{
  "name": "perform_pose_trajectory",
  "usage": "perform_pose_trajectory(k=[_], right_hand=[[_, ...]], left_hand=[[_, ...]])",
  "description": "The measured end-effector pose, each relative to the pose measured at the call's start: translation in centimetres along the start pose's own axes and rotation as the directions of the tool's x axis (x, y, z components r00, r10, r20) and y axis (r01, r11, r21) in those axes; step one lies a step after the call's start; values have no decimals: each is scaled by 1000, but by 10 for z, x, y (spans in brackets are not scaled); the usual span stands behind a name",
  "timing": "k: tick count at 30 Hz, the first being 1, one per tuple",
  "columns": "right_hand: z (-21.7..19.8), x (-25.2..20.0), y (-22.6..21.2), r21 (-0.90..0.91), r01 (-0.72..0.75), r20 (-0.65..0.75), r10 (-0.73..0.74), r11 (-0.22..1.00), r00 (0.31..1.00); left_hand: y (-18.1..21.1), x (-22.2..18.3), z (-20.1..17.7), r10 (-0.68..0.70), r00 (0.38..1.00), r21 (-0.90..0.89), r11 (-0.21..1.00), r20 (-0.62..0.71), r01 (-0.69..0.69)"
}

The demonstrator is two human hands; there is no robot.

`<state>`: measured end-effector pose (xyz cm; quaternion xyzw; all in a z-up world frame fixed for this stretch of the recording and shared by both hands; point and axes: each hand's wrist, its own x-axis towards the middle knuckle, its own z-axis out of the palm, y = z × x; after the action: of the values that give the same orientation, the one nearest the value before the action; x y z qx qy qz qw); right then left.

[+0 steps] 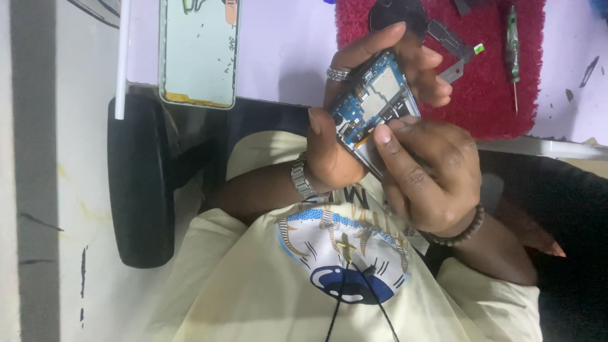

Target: Assembling a smartphone by installing the motherboard and battery into the frame and connecting internal ribbon cables.

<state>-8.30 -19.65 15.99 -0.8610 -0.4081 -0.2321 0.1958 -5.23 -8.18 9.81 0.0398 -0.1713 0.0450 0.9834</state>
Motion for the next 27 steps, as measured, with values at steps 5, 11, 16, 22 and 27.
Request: perform_pose_trajectory(k=[5,11,16,22,27], right_hand=[[5,2,3,-60,72,-49,-75,996,996],[6,4,1,-137,80,-43,-87,987,995],[5,-2,6,-102,53,-22,-56,993,998],[4,1,7,-97,50,-9,-51,994,999],[7,-3,9,-107,56,-9,-57,993,998]], left_hand=[[-2,0,-1,20,1000,31,999,22,-20],[-2,1,-5,11,999,74,997,41,-14],[-6,-2,-7,-8,999,85,996,35,5],[-6,-3,-11,-53,998,118,992,40,48],[-8,-5,-5,-31,999,129,991,-18,33]])
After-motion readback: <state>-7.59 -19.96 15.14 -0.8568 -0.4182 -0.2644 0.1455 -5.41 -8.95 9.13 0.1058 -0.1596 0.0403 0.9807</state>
